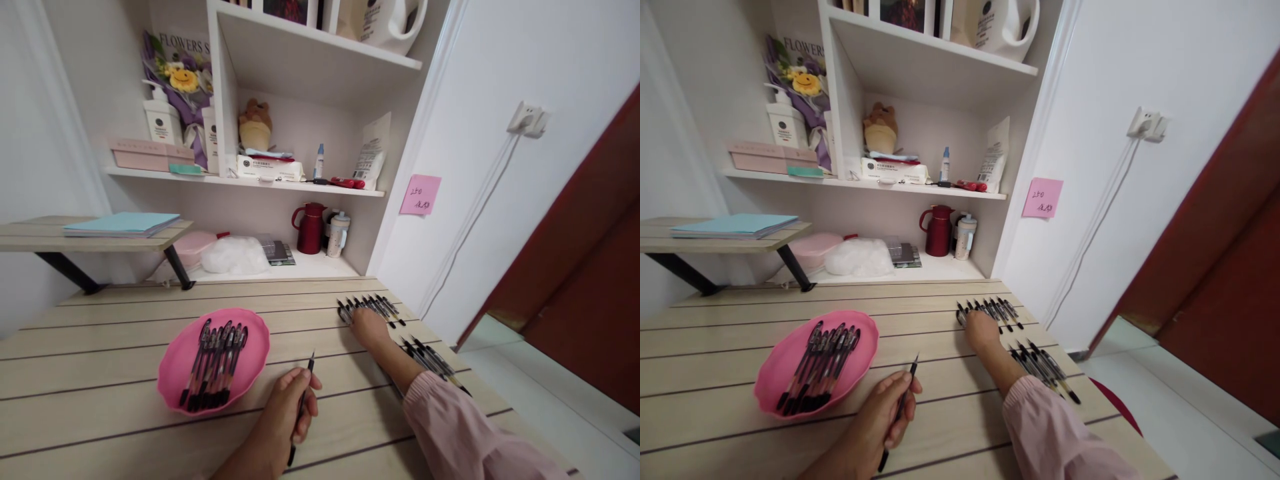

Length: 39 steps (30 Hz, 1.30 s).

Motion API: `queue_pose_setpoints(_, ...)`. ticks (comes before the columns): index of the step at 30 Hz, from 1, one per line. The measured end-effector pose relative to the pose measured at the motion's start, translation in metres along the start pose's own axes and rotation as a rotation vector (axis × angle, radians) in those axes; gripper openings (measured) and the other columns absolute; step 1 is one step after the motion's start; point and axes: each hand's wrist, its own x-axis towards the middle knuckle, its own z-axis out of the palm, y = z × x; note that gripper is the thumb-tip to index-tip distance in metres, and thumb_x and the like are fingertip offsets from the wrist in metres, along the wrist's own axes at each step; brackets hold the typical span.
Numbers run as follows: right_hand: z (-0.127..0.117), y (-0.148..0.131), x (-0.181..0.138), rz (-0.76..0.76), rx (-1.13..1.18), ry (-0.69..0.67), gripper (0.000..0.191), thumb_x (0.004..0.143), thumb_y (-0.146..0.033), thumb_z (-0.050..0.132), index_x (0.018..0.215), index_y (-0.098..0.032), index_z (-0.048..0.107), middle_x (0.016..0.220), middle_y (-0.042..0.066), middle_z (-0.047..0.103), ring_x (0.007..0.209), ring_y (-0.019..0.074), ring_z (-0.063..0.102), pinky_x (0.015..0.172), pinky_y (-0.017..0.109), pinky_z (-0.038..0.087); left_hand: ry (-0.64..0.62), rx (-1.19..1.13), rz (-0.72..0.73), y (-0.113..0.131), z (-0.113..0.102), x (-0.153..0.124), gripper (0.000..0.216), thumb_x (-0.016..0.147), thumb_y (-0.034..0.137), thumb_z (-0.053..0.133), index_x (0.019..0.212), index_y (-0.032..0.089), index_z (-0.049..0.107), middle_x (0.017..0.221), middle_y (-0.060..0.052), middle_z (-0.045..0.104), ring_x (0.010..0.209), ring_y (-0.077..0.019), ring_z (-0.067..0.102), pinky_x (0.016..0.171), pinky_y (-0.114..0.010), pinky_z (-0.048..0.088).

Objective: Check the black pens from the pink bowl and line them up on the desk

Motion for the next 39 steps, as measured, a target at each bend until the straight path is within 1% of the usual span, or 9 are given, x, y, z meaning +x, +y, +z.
queue_pose_setpoints(3,-0.001,0.000,0.000,-0.012,0.017,-0.008,0.025,0.079,-0.013,0.044,0.092,-0.016,0.065,0.096,0.013,0.067,0.090,0.0200,0.062,0.074,0.026,0.043,-0.007,0.003,0.007,0.001,0.000,-0.001,0.030,0.075,0.046,0.048,0.078,0.016,0.052,0.052,0.006,0.048,0.029,-0.0005,0.026,0.033,-0.016,0.008)
queue_pose_setpoints(7,0.000,0.000,0.000,-0.005,0.037,-0.011,0.026,0.077,-0.012,0.045,0.092,-0.016,0.066,0.095,0.012,0.067,0.090,0.0204,0.062,0.073,0.027,0.042,-0.022,0.008,0.011,0.001,-0.001,-0.001,0.029,0.076,0.045,0.047,0.078,0.016,0.051,0.052,0.006,0.048,0.029,-0.0008,0.026,0.033,-0.017,0.010)
queue_pose_setpoints(13,0.000,0.008,-0.001,-0.022,0.079,-0.033,0.019,0.074,-0.017,0.052,0.084,-0.021,0.068,0.094,0.007,0.068,0.089,0.0181,0.061,0.072,0.024,0.041,-0.027,0.012,-0.002,0.000,-0.002,0.000,0.031,0.076,0.047,0.047,0.078,0.016,0.051,0.053,0.006,0.049,0.029,-0.0007,0.026,0.033,-0.017,0.009)
queue_pose_setpoints(15,-0.001,0.012,-0.001,-0.015,0.083,-0.035,0.020,0.074,-0.017,0.051,0.083,-0.023,0.068,0.093,0.005,0.068,0.088,0.0177,0.062,0.071,0.023,0.040,-0.024,0.007,-0.001,0.001,-0.001,0.000,0.031,0.075,0.047,0.048,0.078,0.016,0.051,0.052,0.006,0.049,0.029,-0.0008,0.026,0.033,-0.017,0.009)
queue_pose_setpoints(19,-0.004,0.014,0.001,0.029,0.067,-0.020,0.023,0.078,-0.017,0.045,0.089,-0.019,0.066,0.093,0.009,0.067,0.089,0.0199,0.062,0.071,0.026,0.042,-0.012,0.006,-0.003,0.002,0.000,-0.001,0.031,0.074,0.047,0.048,0.077,0.016,0.052,0.051,0.006,0.049,0.029,-0.0008,0.026,0.033,-0.017,0.009)
queue_pose_setpoints(23,0.001,0.008,-0.002,0.032,0.055,-0.025,0.023,0.075,-0.023,0.052,0.091,-0.015,0.064,0.098,0.013,0.066,0.093,0.0232,0.061,0.073,0.028,0.043,0.002,0.006,0.003,0.002,0.002,-0.002,0.032,0.072,0.048,0.050,0.076,0.017,0.052,0.050,0.007,0.048,0.028,-0.0006,0.025,0.033,-0.017,0.009)
queue_pose_setpoints(27,0.006,0.003,-0.004,0.045,0.052,-0.029,0.024,0.075,-0.018,0.049,0.094,-0.013,0.064,0.099,0.016,0.065,0.092,0.0236,0.061,0.073,0.029,0.044,0.016,0.005,0.013,0.005,0.004,-0.004,0.032,0.071,0.049,0.051,0.076,0.017,0.051,0.050,0.007,0.048,0.029,-0.0006,0.025,0.033,-0.017,0.007)
queue_pose_setpoints(33,0.004,0.001,-0.002,0.041,0.069,-0.024,0.024,0.075,-0.013,0.046,0.090,-0.015,0.065,0.097,0.013,0.067,0.092,0.0221,0.062,0.073,0.027,0.043,0.027,0.018,0.018,0.007,0.008,-0.007,0.031,0.073,0.048,0.050,0.075,0.017,0.050,0.048,0.007,0.046,0.029,-0.0007,0.025,0.033,-0.017,0.007)
queue_pose_setpoints(39,0.006,-0.004,0.001,0.067,0.085,-0.016,0.022,0.076,-0.019,0.050,0.091,-0.014,0.065,0.096,0.014,0.067,0.091,0.0216,0.062,0.074,0.027,0.043,0.031,0.016,0.038,0.008,0.008,-0.008,0.033,0.071,0.049,0.052,0.075,0.017,0.050,0.049,0.007,0.047,0.028,-0.0006,0.025,0.033,-0.017,0.007)
